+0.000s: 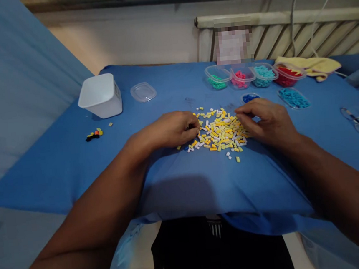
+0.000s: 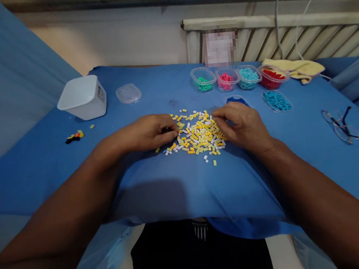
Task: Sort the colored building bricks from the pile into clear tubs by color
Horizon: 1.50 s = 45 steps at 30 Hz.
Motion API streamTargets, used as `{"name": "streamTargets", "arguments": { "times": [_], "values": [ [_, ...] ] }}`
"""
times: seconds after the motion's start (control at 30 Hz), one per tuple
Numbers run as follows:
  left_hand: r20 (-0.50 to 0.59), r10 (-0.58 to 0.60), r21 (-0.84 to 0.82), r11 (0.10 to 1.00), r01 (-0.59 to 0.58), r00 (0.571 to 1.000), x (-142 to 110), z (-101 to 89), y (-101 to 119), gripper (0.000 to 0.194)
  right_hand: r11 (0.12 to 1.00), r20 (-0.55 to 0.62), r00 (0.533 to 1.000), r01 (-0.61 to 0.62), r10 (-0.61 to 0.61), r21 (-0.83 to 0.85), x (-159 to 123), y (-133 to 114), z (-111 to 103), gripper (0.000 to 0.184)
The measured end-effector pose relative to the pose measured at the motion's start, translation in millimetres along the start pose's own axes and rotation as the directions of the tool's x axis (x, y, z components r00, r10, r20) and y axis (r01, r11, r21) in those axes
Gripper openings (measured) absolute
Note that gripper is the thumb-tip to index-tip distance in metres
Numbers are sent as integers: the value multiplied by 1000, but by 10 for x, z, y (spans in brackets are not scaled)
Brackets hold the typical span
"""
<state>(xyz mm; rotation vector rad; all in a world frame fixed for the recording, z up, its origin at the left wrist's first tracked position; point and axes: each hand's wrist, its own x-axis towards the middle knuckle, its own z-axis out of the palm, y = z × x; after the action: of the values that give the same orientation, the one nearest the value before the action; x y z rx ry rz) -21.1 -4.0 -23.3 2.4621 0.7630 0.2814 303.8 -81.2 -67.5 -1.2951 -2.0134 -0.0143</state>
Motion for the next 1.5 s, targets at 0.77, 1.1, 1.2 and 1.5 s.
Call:
{"name": "streamTargets", "arguments": {
  "times": [0.77, 1.1, 1.2, 1.5],
  "values": [
    [-143, -274, -288, 931, 224, 951, 20, -167, 86, 33, 938, -150, 942, -320, 300, -134, -133, 787, -308, 21],
    [206, -353, 30, 935, 355, 913, -91, -425, -53, 27, 873, -94, 886, -463, 453, -154, -199, 1110, -366, 30],
    [204, -367, 66, 930, 361, 908, -136, -452, -128, 26, 869, -160, 874, -478, 458, -123, -209, 1065, -408, 34],
    [217, -403, 105, 915, 389, 889, -280, -503, -40, 21, 865, -189, 878, -471, 441, -171, -252, 950, -335, 32]
  ]
}}
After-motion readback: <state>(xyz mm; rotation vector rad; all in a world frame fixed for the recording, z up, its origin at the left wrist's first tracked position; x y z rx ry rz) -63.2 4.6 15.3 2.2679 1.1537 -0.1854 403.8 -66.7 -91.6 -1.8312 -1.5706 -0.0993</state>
